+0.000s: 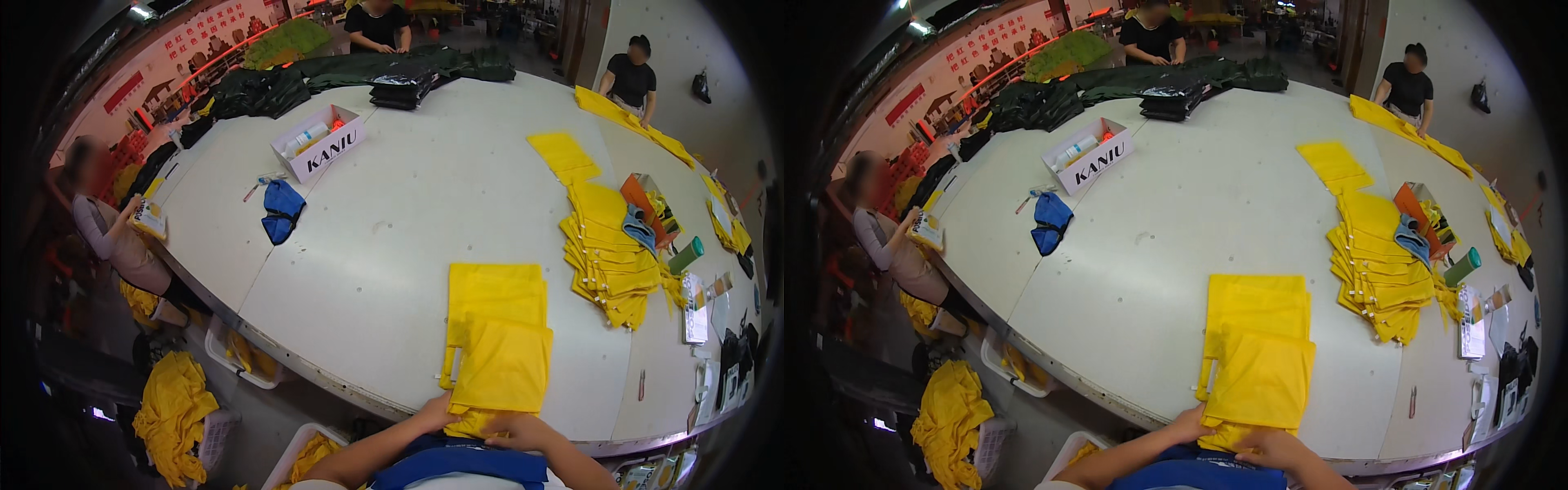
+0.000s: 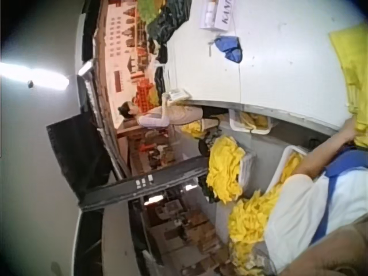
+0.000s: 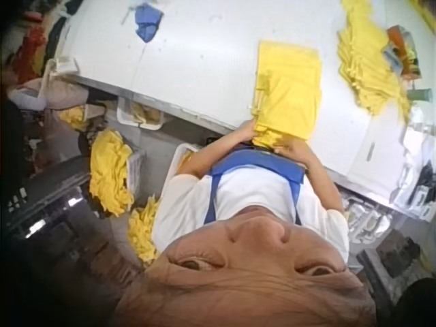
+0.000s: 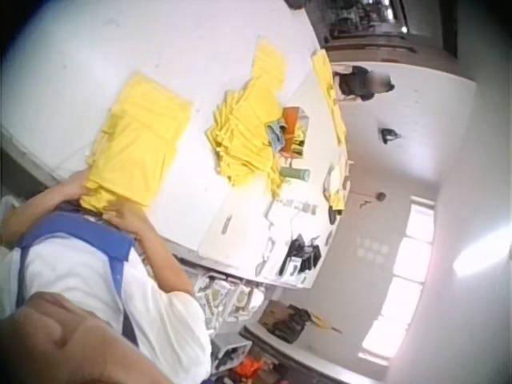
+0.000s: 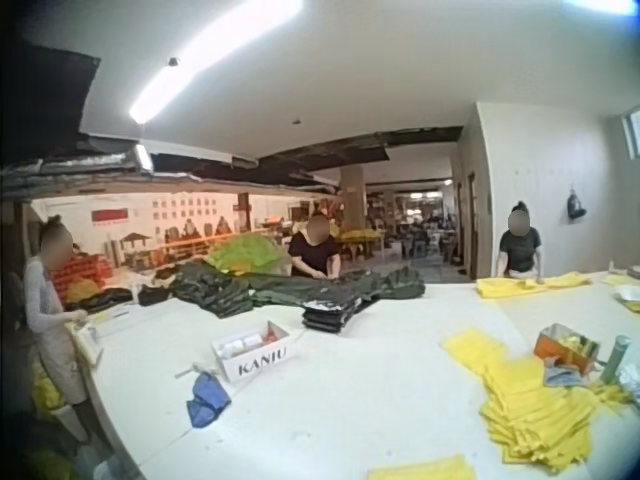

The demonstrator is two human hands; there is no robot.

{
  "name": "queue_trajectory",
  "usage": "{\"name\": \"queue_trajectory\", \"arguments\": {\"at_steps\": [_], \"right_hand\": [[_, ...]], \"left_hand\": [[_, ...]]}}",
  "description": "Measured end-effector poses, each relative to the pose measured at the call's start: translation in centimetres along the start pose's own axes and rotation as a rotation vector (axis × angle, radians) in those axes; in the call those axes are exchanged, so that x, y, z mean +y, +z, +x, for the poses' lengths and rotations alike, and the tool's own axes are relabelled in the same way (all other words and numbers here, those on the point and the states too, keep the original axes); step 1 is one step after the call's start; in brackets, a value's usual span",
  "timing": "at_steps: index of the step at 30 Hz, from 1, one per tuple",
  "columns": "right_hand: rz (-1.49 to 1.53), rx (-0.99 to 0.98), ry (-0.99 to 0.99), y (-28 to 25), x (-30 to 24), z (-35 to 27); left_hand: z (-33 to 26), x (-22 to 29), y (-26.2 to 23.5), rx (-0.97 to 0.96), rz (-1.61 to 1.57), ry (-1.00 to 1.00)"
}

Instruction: The person folds yellow shirts on a large white table, places them into clear plastic packaging, and stacks the packaged items. The person also uses scissors to trim loose threads from the shirts before folding.

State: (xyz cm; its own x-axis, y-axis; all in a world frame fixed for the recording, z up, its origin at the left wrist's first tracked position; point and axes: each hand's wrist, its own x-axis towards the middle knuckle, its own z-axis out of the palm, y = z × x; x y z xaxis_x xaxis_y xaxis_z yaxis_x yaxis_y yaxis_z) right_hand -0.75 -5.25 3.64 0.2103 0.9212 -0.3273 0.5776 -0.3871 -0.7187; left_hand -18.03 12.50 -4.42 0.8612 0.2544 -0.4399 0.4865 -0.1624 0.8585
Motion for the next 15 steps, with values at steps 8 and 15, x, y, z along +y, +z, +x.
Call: {"name": "queue_trajectory", "arguments": {"at_steps": [8, 15], "right_hand": [[1.013, 0.628, 0.674, -1.6, 8.2, 0.7], [1.605, 0.547, 0.45, 5.3, 2.4, -9.8]], "left_hand": [[3.7, 5.3, -7.0, -0.285, 0.554, 0.207], [10.0, 17.1, -11.4, 0.092, 0.507, 0.298]]}}
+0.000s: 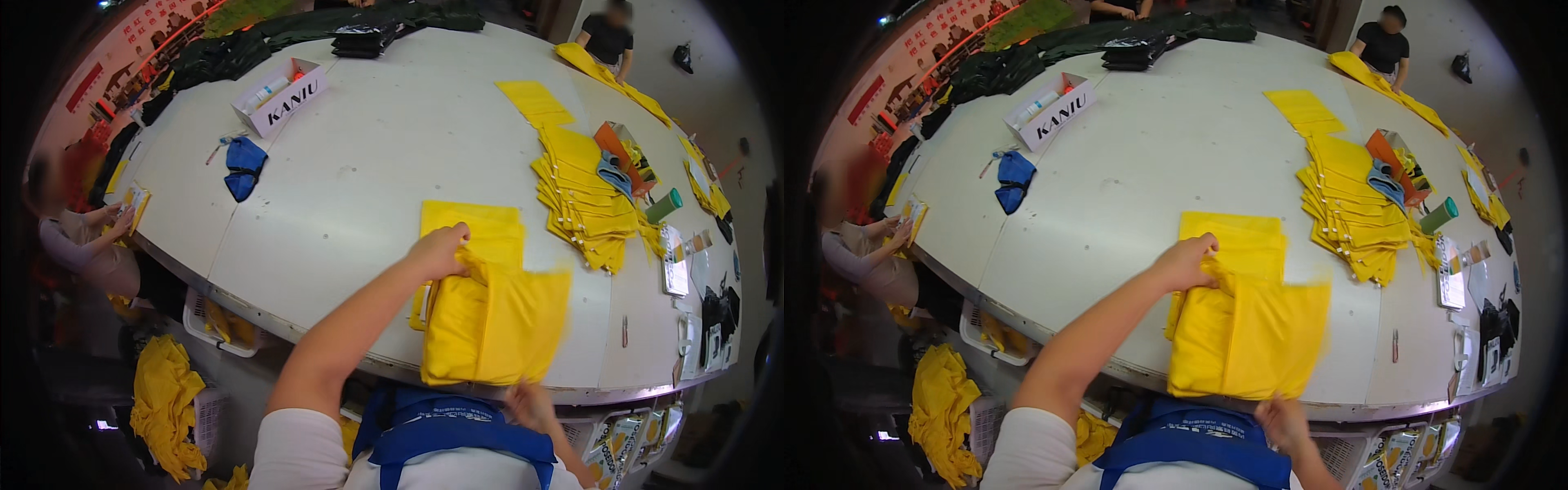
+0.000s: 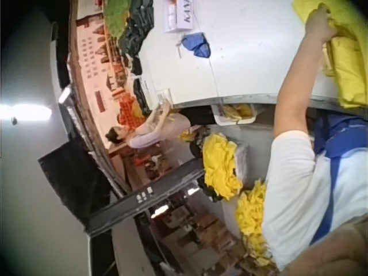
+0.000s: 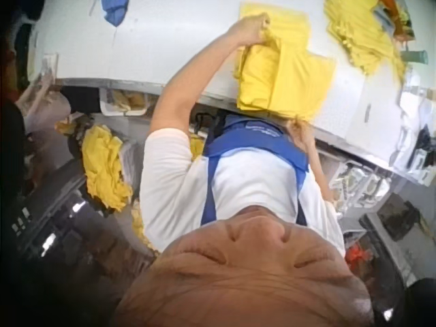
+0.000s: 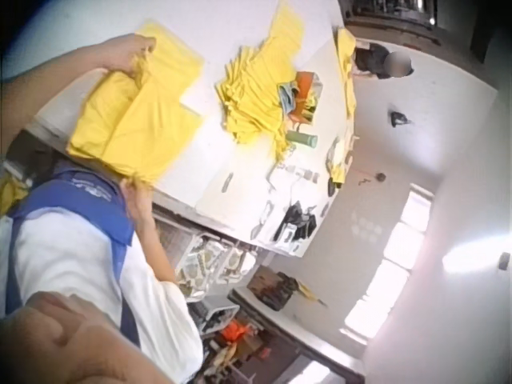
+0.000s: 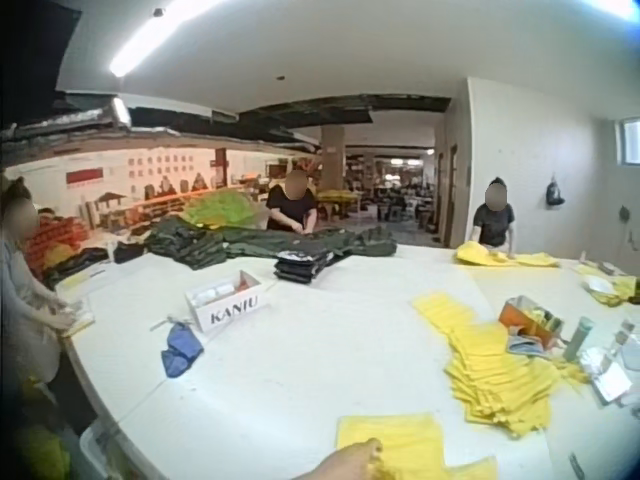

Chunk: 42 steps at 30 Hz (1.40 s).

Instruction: The person folds yellow shirts on a large white table, places them into clear plastic packaging, and stacks the packaged items. The person also uses scissors to trim loose threads from the shirts before folding.

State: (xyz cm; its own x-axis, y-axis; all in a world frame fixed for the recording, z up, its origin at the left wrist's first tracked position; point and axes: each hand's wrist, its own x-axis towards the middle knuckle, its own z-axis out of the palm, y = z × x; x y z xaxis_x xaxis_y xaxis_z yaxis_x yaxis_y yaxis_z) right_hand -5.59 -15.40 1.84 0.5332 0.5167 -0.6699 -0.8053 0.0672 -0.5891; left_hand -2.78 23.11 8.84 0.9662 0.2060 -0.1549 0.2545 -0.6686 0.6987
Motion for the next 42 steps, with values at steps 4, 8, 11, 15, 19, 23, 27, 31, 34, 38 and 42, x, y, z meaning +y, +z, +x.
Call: {"name": "queue_trajectory", "arguments": {"at_steps": [4, 8, 11, 15, 19, 23, 27, 31, 34, 38, 42], "right_hand": [[-0.74, -0.086, 0.187, 3.0, -2.5, -3.9], [-1.419, 0.038, -0.765, 6.8, -7.0, 3.4], [-1.45, 0.002, -0.874, 7.8, -7.2, 12.5], [-1.406, -0.067, -0.402, 11.5, -6.8, 14.5], [-1.346, -0.08, -0.276, 10.2, -6.9, 13.7], [-1.397, -0.095, -0.306, 10.0, -7.0, 12.1], [-1.378, -0.163, -0.242, 9.5, -7.8, 12.0], [-1.113, -0.36, -0.09, 7.8, -10.3, 11.1], [-1.111, -0.279, -0.06, 7.5, -9.9, 12.1], [-1.419, -0.17, -0.181, 8.8, -8.7, 13.3], [-1.531, -0.217, -0.22, 9.8, -8.9, 13.7]], "left_hand": [[0.9, -5.4, 11.6, 0.111, -0.144, -0.024], [-1.6, -4.6, 14.1, 0.24, -0.315, -0.15], [-5.9, -3.8, 13.6, 0.142, -0.279, -0.327], [-10.2, -5.2, 15.0, -0.091, -0.367, -0.447], [-10.0, -4.1, 16.6, 0.091, -0.547, -0.311], [-9.0, -4.4, 17.8, 0.025, -0.645, -0.299], [-9.9, -2.7, 17.9, 0.129, -0.543, -0.232], [-10.2, -2.7, 19.2, 0.21, -0.342, -0.295], [-9.6, -3.5, 19.0, 0.168, -0.398, -0.381], [-8.7, -5.1, 18.0, 0.149, -0.999, -0.542], [-7.9, -5.7, 16.8, -0.021, -0.781, -0.421]]}}
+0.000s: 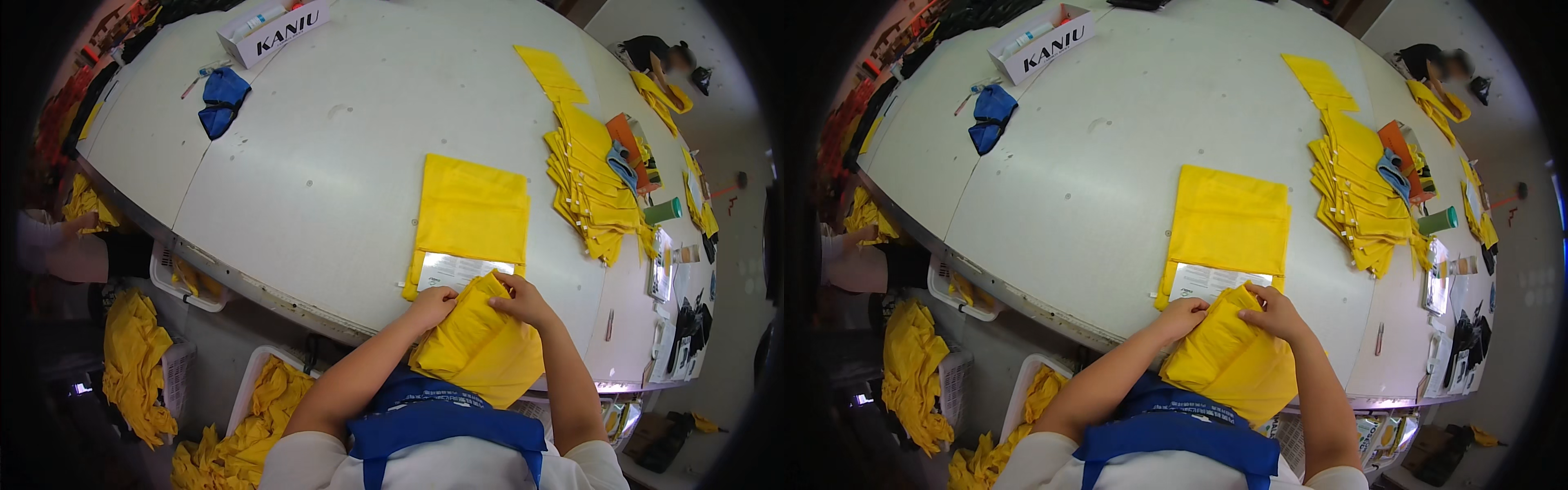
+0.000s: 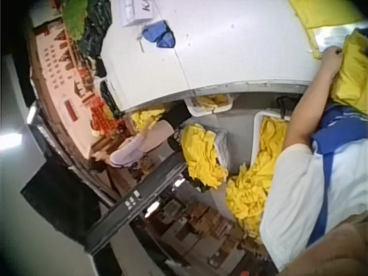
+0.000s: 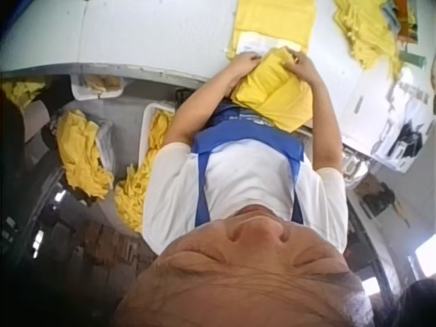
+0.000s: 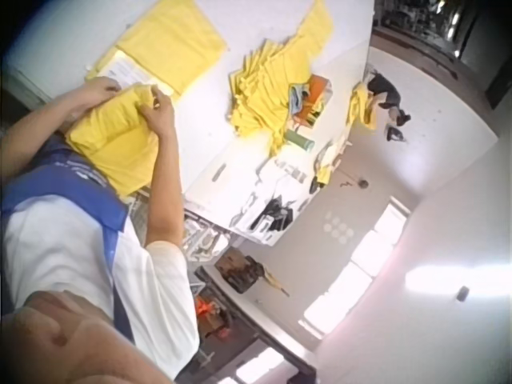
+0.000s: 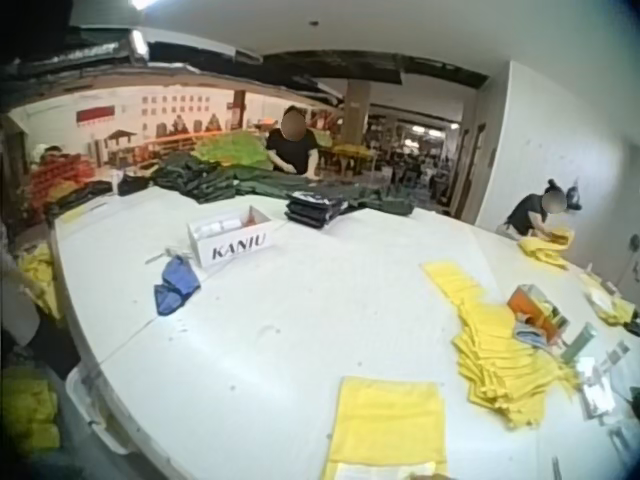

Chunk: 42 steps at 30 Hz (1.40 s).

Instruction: The person folds yellow shirts on a large white table, places them into clear plastic packaging, and stacks the packaged items. The person also uses scissors to trim loose threads from the shirts before folding.

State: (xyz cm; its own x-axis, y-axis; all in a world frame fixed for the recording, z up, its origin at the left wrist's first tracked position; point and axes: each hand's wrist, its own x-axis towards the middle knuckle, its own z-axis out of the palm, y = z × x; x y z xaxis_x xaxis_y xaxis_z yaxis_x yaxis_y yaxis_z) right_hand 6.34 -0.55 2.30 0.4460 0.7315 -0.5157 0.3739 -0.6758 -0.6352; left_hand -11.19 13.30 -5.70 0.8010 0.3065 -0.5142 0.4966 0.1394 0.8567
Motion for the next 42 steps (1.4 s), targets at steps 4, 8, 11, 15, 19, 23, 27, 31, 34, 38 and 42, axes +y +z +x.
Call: {"name": "queue_trajectory", "arguments": {"at_steps": [4, 8, 11, 15, 19, 23, 27, 31, 34, 38, 42], "right_hand": [[0.129, -0.038, 0.111, 0.0, 0.3, 0.2], [0.273, 0.007, 0.102, -0.3, -1.5, -1.3], [0.351, 0.01, 0.025, -0.3, -0.8, -2.3], [0.422, -0.037, -0.096, -0.7, 0.3, -3.0], [0.448, -0.063, -0.18, -0.7, -0.5, -4.0], [0.348, -0.103, -0.172, -1.4, -2.6, -4.3], [0.225, -0.106, -0.227, -1.7, -1.9, -3.9], [0.434, -0.127, 0.002, -1.9, -2.4, -4.2], [0.444, -0.105, -0.07, -1.6, -1.9, -4.4], [0.519, -0.057, -0.108, -1.0, -2.3, -5.2], [0.524, -0.04, -0.097, -1.0, -2.2, -5.4]], "left_hand": [[0.3, 0.7, 0.0, -0.048, 0.016, -0.012], [0.4, -0.2, 0.3, -0.121, -0.329, -0.046], [-1.0, 2.0, -0.2, -0.062, 0.064, 0.121], [-0.8, 1.6, 0.5, -0.115, -0.021, 0.182], [-1.4, 4.6, 0.0, -0.099, 0.129, 0.239], [-0.9, 4.9, 1.1, -0.067, 0.142, 0.36], [0.3, 5.2, 1.7, -0.15, 0.101, 0.314], [0.3, 5.4, 1.8, -0.276, -0.219, 0.114], [-0.1, 4.7, 0.9, -0.452, -0.529, -0.159], [1.7, 2.3, 1.0, -0.665, 0.015, 0.142], [1.9, 4.8, 0.8, -0.716, 0.761, 0.409]]}}
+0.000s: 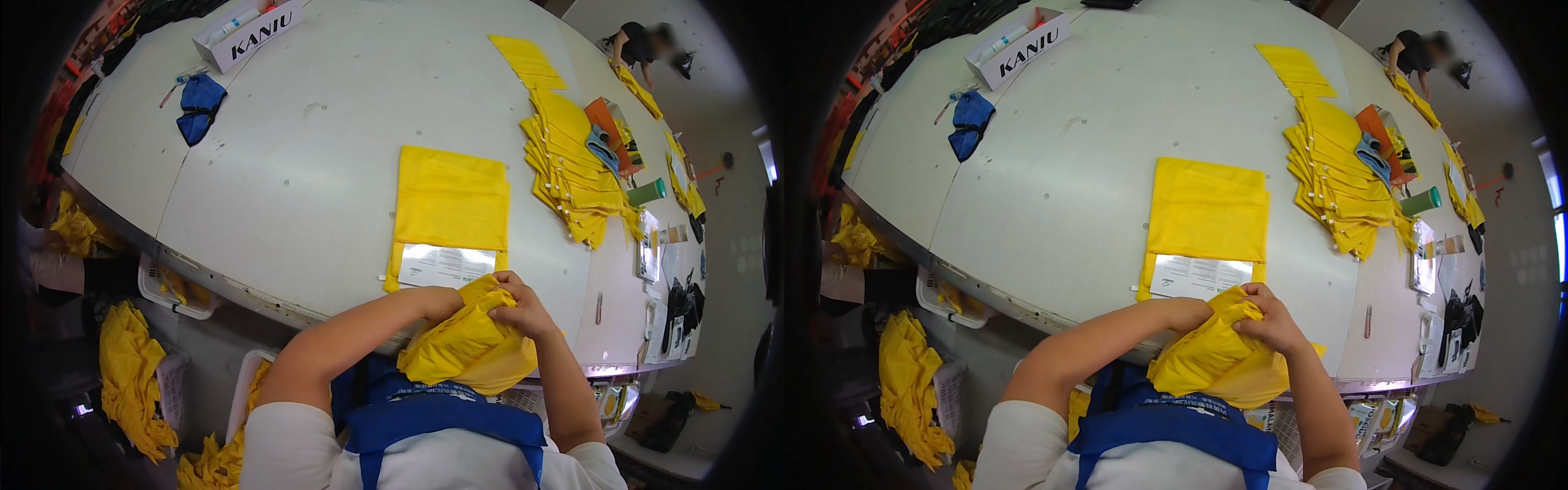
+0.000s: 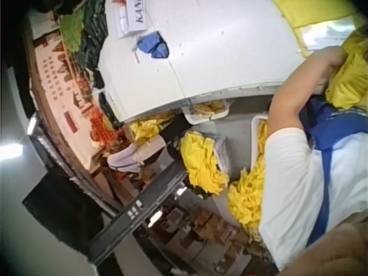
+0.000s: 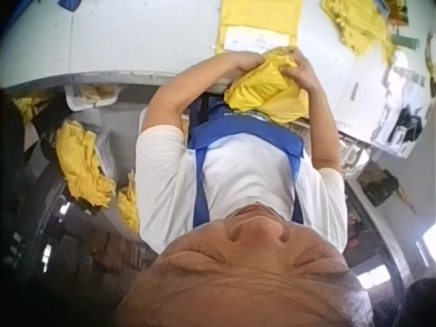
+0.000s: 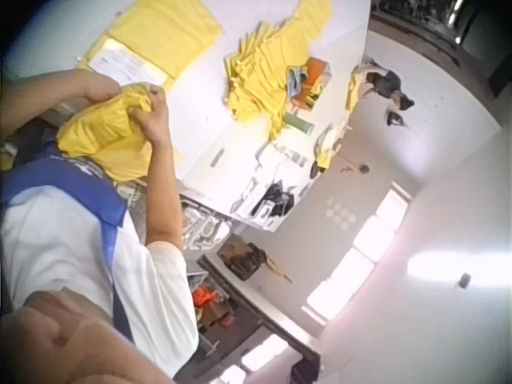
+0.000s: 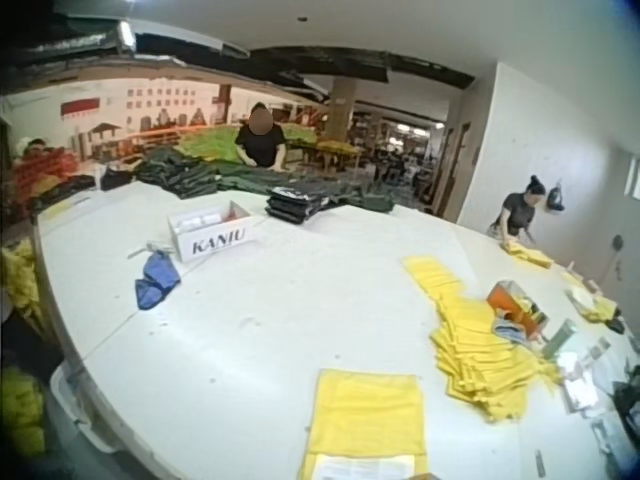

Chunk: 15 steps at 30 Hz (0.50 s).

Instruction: The person folds yellow shirts on a large white table, places them into clear plastic packaging, and stacks the packaged items. The person also uses scissors to trim loose threads from the shirts before folding.

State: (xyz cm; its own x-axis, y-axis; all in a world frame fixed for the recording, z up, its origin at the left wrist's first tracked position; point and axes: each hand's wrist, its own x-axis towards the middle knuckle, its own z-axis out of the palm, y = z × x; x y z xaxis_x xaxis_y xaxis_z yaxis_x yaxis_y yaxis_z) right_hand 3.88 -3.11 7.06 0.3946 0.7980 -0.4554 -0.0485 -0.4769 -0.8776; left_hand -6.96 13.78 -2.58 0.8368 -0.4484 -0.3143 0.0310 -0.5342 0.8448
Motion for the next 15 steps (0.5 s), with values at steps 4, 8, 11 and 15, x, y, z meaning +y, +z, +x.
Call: {"name": "queue_trajectory", "arguments": {"at_steps": [4, 8, 11, 15], "right_hand": [[0.002, 0.005, 0.024, 0.2, 0.6, -0.3], [-0.123, 0.037, -0.023, -0.9, 1.0, -1.0], [-0.306, 0.065, -0.033, -1.8, 1.4, -1.3], [-0.508, 0.048, -0.023, -1.7, 0.7, -1.5]], "left_hand": [[0.6, 0.9, -0.5, -0.04, 0.243, -0.039], [-0.4, 1.0, 0.6, 0.264, 0.168, -0.083], [-1.3, -0.1, 3.2, 0.531, -0.312, -0.129], [0.2, -1.9, 6.5, 0.654, -0.924, -0.096]]}}
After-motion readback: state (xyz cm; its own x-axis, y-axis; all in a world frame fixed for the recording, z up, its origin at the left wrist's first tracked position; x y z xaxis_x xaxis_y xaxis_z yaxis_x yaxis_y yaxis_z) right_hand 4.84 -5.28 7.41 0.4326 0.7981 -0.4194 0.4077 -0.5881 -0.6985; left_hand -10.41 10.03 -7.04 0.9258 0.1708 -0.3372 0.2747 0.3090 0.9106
